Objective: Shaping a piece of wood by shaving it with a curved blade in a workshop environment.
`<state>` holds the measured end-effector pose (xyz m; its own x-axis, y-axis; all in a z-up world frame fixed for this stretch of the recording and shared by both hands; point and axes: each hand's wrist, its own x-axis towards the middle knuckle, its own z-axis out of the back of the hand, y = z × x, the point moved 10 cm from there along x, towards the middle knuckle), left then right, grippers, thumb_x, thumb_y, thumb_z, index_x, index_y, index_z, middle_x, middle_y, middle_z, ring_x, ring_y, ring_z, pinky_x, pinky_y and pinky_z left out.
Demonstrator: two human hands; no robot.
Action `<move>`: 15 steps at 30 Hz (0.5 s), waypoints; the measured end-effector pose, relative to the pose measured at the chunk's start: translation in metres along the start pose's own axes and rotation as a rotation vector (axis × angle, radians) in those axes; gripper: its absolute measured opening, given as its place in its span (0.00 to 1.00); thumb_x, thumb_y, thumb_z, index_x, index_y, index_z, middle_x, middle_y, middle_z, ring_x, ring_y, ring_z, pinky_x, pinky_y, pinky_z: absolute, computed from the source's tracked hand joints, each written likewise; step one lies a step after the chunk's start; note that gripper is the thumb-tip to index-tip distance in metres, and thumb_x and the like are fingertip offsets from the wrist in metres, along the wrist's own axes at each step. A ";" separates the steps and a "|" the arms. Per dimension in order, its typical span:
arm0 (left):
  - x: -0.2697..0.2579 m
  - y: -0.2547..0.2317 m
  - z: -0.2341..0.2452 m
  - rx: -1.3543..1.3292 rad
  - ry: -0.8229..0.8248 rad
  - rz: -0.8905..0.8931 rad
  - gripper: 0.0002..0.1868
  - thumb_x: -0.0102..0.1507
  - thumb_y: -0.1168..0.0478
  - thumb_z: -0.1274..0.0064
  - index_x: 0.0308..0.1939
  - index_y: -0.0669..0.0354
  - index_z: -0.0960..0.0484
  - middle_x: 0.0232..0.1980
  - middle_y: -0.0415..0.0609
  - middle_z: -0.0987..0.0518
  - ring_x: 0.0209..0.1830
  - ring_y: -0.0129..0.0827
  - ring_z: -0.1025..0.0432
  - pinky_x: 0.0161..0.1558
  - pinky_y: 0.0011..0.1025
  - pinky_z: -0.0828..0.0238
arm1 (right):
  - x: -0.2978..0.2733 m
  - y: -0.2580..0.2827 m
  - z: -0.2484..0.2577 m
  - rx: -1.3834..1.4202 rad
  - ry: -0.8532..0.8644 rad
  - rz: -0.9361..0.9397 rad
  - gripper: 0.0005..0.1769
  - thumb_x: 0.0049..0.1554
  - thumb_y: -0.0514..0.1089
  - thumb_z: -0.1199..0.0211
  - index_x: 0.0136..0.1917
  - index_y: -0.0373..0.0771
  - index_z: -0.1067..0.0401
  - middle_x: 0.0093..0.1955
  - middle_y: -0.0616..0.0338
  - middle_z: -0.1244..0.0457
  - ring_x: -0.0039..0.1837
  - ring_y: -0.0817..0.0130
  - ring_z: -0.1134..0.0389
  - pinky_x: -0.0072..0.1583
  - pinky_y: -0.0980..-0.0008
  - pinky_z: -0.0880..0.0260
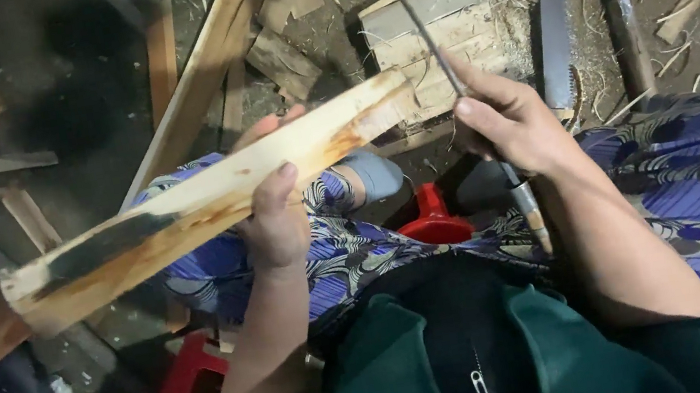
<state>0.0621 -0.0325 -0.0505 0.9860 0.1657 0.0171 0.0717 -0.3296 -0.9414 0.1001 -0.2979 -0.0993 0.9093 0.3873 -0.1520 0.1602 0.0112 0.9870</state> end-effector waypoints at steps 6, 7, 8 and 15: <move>0.000 0.000 0.013 -0.071 -0.036 0.002 0.23 0.64 0.56 0.46 0.63 0.57 0.27 0.67 0.66 0.27 0.68 0.52 0.30 0.69 0.61 0.38 | -0.006 0.010 -0.029 0.583 0.096 -0.041 0.36 0.65 0.46 0.44 0.81 0.34 0.50 0.31 0.58 0.45 0.25 0.76 0.42 0.31 0.77 0.35; -0.001 0.003 0.013 -0.083 -0.033 0.016 0.23 0.65 0.56 0.46 0.63 0.56 0.27 0.68 0.66 0.27 0.68 0.52 0.30 0.69 0.61 0.38 | -0.007 0.010 -0.034 0.608 0.107 -0.036 0.36 0.64 0.45 0.43 0.82 0.36 0.50 0.31 0.58 0.45 0.25 0.76 0.43 0.31 0.78 0.37; -0.002 0.006 0.013 -0.096 -0.030 0.030 0.23 0.65 0.55 0.46 0.63 0.55 0.27 0.68 0.66 0.27 0.69 0.52 0.30 0.69 0.60 0.38 | -0.007 0.011 -0.039 0.632 0.118 -0.031 0.37 0.64 0.44 0.43 0.82 0.38 0.50 0.31 0.58 0.46 0.25 0.75 0.44 0.31 0.78 0.39; -0.006 -0.007 -0.003 -0.057 0.028 -0.091 0.22 0.65 0.60 0.46 0.62 0.61 0.26 0.65 0.70 0.26 0.61 0.52 0.25 0.63 0.51 0.28 | -0.009 -0.002 -0.026 0.292 -0.061 -0.079 0.22 0.65 0.39 0.46 0.72 0.38 0.34 0.28 0.43 0.43 0.24 0.64 0.42 0.30 0.70 0.35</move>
<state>0.0565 -0.0337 -0.0432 0.9788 0.1716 0.1118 0.1688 -0.3666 -0.9149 0.0818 -0.2770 -0.0987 0.9098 0.3395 -0.2389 0.3266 -0.2301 0.9167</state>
